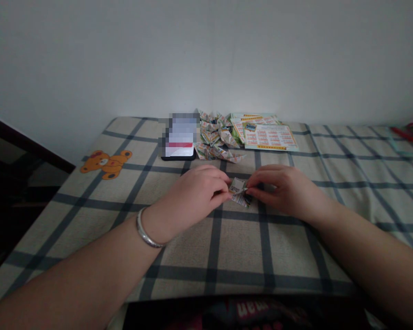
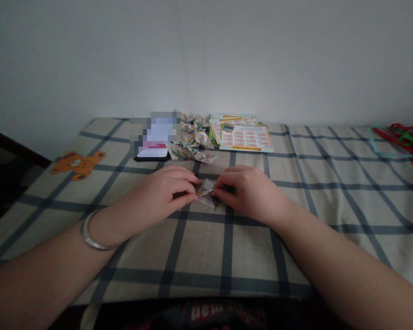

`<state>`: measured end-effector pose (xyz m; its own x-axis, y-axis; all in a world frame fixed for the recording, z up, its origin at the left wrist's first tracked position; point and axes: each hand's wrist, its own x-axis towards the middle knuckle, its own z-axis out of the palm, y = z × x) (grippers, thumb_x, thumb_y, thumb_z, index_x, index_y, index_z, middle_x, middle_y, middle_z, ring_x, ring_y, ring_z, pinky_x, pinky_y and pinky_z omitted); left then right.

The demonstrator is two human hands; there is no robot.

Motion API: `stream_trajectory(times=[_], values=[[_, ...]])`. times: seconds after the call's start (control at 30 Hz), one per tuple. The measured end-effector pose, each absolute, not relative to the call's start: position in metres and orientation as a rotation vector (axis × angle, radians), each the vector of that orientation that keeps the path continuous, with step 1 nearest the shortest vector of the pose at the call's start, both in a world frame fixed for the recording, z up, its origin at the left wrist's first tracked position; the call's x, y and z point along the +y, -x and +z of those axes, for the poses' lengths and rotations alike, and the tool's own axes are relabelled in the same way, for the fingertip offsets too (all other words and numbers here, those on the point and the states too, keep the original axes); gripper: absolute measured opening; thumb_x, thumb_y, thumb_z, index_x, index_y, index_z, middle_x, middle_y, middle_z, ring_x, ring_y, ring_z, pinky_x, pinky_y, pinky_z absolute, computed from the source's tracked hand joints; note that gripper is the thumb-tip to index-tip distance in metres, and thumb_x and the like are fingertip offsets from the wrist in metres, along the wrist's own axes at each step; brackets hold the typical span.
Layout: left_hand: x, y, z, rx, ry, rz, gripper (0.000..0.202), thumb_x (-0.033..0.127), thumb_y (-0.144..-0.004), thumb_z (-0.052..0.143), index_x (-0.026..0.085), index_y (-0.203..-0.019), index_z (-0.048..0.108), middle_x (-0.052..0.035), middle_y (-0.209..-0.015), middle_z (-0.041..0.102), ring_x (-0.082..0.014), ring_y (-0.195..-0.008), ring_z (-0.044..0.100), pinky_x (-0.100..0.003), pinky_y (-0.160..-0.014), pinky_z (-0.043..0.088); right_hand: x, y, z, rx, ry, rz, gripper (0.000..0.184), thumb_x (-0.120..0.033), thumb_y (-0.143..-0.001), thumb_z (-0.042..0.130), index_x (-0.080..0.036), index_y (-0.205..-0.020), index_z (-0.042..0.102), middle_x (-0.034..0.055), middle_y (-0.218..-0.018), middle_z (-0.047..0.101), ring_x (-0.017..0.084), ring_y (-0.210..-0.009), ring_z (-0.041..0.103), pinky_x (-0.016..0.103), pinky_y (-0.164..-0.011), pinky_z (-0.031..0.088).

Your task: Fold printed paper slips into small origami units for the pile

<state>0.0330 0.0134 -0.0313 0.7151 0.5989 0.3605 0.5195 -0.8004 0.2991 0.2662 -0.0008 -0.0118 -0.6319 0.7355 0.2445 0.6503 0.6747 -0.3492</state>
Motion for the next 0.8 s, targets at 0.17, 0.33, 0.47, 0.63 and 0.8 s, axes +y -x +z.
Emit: stream_trajectory(times=[0.17, 0.33, 0.47, 0.63, 0.8], values=[[0.012, -0.034, -0.028, 0.826, -2.757, 0.586, 0.015, 0.028, -0.090, 0.060, 0.018, -0.087, 0.071, -0.0017, -0.103, 0.071, -0.0177, -0.100, 0.062, -0.035, -0.094, 0.048, -0.001, -0.268, -0.012, -2.505, 1.185, 0.366, 0.013, -0.023, -0.089, 0.058, -0.017, -0.086, 0.069, 0.0041, -0.085, 0.069, 0.015, -0.076, 0.060, 0.026, -0.069, 0.044], [0.009, -0.035, -0.022, 0.805, -2.777, 0.489, 0.013, 0.026, -0.091, 0.059, 0.018, -0.089, 0.069, -0.0019, -0.099, 0.070, -0.0175, -0.098, 0.061, -0.034, -0.092, 0.048, 0.001, -0.270, -0.010, -2.591, 1.140, 0.343, 0.011, -0.017, -0.087, 0.059, -0.019, -0.088, 0.070, 0.0018, -0.083, 0.070, 0.014, -0.075, 0.060, 0.025, -0.068, 0.043], [0.008, -0.034, -0.021, 0.811, -2.787, 0.459, 0.014, 0.026, -0.092, 0.057, 0.018, -0.089, 0.068, -0.0017, -0.098, 0.070, -0.0176, -0.098, 0.061, -0.034, -0.092, 0.048, 0.001, -0.269, -0.011, -2.579, 1.167, 0.284, 0.012, -0.016, -0.085, 0.059, -0.019, -0.087, 0.070, 0.0017, -0.080, 0.070, 0.014, -0.073, 0.060, 0.026, -0.067, 0.042], [0.008, -0.034, -0.024, 0.839, -2.785, 0.444, 0.014, 0.026, -0.091, 0.057, 0.018, -0.087, 0.067, -0.0019, -0.096, 0.068, -0.0180, -0.097, 0.061, -0.035, -0.091, 0.047, 0.003, -0.268, -0.016, -2.431, 1.265, 0.474, 0.011, -0.018, -0.084, 0.061, -0.021, -0.083, 0.072, 0.0008, -0.079, 0.069, 0.013, -0.072, 0.059, 0.024, -0.065, 0.043], [0.005, -0.039, -0.025, 0.893, -2.813, 0.471, 0.015, 0.029, -0.092, 0.057, 0.017, -0.090, 0.066, -0.0027, -0.094, 0.067, -0.0187, -0.093, 0.059, -0.036, -0.088, 0.047, 0.007, -0.269, -0.018, -2.410, 1.337, 0.524, 0.010, -0.020, -0.083, 0.062, -0.021, -0.081, 0.072, 0.0004, -0.078, 0.069, 0.013, -0.071, 0.059, 0.025, -0.064, 0.042]])
